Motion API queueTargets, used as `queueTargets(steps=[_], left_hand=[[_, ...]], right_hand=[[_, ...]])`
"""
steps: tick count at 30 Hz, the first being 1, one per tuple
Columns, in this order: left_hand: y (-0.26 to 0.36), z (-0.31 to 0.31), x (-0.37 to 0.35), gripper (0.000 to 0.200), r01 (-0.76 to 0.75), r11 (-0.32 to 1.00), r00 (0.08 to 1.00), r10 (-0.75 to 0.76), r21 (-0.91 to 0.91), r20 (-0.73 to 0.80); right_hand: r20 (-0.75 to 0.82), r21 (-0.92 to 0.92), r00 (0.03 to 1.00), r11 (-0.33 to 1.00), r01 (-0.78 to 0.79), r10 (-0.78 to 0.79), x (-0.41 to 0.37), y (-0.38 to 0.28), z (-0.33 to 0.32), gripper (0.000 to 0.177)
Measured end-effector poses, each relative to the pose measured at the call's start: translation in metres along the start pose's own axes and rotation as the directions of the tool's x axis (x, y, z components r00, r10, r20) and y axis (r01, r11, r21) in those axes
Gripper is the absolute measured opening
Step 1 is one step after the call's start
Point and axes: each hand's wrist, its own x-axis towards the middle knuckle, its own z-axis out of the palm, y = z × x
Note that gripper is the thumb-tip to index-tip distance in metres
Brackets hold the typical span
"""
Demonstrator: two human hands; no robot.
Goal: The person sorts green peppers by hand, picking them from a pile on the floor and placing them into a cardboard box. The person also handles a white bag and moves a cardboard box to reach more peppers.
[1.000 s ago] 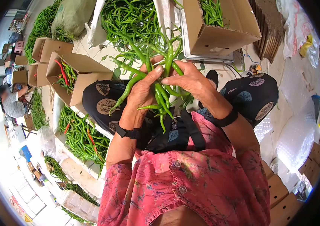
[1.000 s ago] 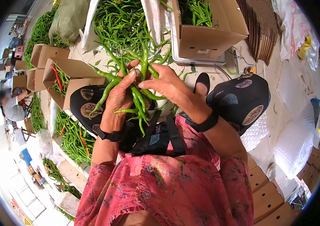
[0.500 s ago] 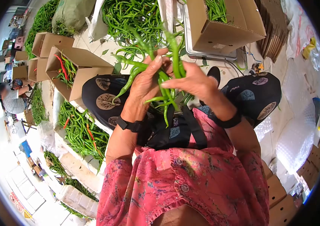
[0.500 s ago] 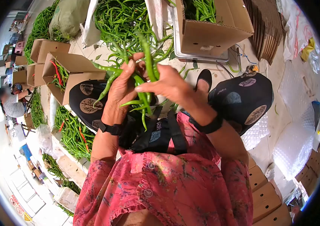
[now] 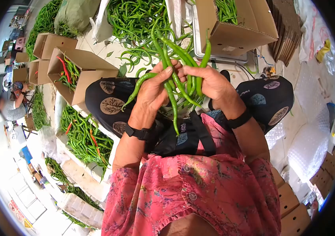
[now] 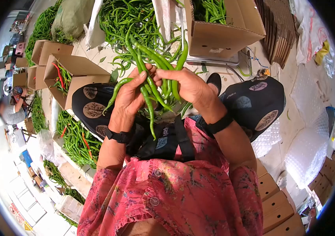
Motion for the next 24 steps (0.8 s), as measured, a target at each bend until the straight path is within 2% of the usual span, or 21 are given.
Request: queueTargets(steps=[2, 3, 5, 11, 13, 15, 17, 18, 20, 21, 23, 24], left_hand=[[0.007, 0.006, -0.003, 0.029, -0.008, 0.994, 0.99, 0.024, 0.112, -0.137], [0.01, 0.005, -0.003, 0.029, -0.009, 0.994, 0.99, 0.024, 0.112, -0.138], [0.016, 0.002, -0.004, 0.031, 0.034, 0.972, 0.988, 0.002, 0.233, -0.154], [0.021, 0.021, -0.008, 0.024, 0.008, 0.966, 0.98, 0.044, 0.257, -0.195], [0.028, 0.015, -0.009, 0.023, 0.013, 0.998, 0.995, -0.018, 0.058, 0.102], [0.034, 0.011, -0.01, 0.023, 0.015, 0.998, 0.992, -0.021, 0.057, 0.121], [0.038, 0.006, -0.008, 0.023, -0.024, 0.995, 0.999, 0.022, 0.098, 0.024], [0.037, 0.008, -0.008, 0.023, -0.024, 0.995, 0.999, 0.021, 0.1, 0.025], [0.034, 0.015, -0.006, 0.02, -0.017, 0.971, 0.996, 0.037, 0.24, -0.078], [0.032, 0.018, -0.005, 0.018, 0.016, 0.974, 0.99, 0.017, 0.227, -0.142], [0.028, 0.023, -0.003, 0.021, 0.049, 0.95, 0.986, 0.003, 0.307, -0.167], [0.025, 0.031, -0.002, 0.023, 0.037, 0.926, 0.98, 0.04, 0.377, -0.193]], right_hand=[[0.016, 0.115, 0.999, 0.993, -0.031, 0.03, -0.001, -0.001, -0.009, 0.027], [0.017, 0.116, 0.999, 0.993, -0.032, 0.03, -0.001, -0.002, -0.014, 0.027], [0.083, 0.051, 0.995, 0.998, 0.041, -0.046, -0.001, -0.004, -0.02, 0.027], [0.062, 0.018, 0.998, 0.999, -0.028, 0.027, -0.001, -0.004, -0.014, 0.025], [0.061, -0.097, 0.997, 0.994, 0.05, -0.044, 0.0, -0.002, -0.017, 0.028], [0.041, -0.063, 0.999, 0.997, 0.036, -0.033, -0.005, -0.005, -0.018, 0.029], [0.026, -0.032, 0.999, 0.999, 0.022, -0.022, -0.008, -0.009, -0.017, 0.031], [0.028, -0.012, 1.0, 1.0, 0.01, -0.009, -0.009, -0.01, -0.015, 0.032], [0.037, -0.006, 0.999, 1.0, 0.0, 0.0, -0.009, -0.008, -0.013, 0.033], [0.042, -0.006, 0.999, 1.0, 0.001, 0.0, -0.008, -0.005, -0.008, 0.033], [0.046, -0.208, 0.988, 0.966, 0.156, -0.15, -0.008, 0.002, 0.008, 0.035], [0.157, -0.175, 0.979, 0.972, 0.154, -0.127, -0.011, -0.005, 0.025, 0.038]])
